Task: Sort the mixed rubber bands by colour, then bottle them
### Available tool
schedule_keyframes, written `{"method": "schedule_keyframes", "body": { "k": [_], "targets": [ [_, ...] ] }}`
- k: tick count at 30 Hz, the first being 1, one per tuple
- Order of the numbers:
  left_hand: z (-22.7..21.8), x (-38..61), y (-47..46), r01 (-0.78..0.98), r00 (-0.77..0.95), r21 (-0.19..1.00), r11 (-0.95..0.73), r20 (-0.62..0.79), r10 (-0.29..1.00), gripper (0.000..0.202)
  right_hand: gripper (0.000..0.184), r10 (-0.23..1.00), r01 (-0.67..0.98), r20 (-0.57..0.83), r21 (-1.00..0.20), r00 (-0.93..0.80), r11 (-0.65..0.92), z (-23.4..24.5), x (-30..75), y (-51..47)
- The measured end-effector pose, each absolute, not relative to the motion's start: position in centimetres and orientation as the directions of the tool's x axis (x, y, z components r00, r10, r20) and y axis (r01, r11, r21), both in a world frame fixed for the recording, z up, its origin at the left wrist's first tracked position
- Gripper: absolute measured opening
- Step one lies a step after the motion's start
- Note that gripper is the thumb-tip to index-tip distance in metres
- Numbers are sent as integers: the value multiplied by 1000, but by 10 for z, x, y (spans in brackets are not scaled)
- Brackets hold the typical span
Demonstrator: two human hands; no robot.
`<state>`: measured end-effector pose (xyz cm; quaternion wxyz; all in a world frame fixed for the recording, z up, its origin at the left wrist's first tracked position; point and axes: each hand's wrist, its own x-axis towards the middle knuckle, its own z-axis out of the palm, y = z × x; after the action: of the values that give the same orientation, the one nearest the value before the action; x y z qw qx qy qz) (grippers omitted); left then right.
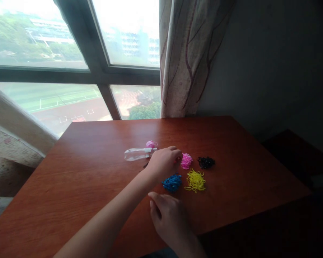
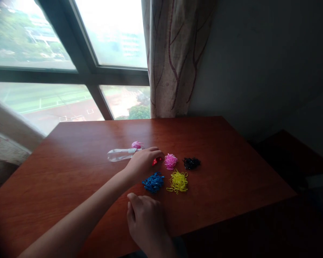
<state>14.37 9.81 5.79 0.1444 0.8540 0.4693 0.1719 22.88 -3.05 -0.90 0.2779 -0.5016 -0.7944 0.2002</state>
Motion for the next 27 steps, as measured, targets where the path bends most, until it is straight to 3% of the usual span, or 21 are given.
{"method": "schedule_keyframes", "body": {
  "k": [14, 27],
  "targets": [
    [53, 178, 140, 786, 526, 356, -506, 49, 849, 18, 27, 918, 667, 212, -634, -336, 390, -7, 230, -30],
    [51, 84, 87, 796, 443, 392, -461, 142, 885, 20, 28, 917, 640, 214, -662, -338, 390, -9, 229, -32]
  ]
}}
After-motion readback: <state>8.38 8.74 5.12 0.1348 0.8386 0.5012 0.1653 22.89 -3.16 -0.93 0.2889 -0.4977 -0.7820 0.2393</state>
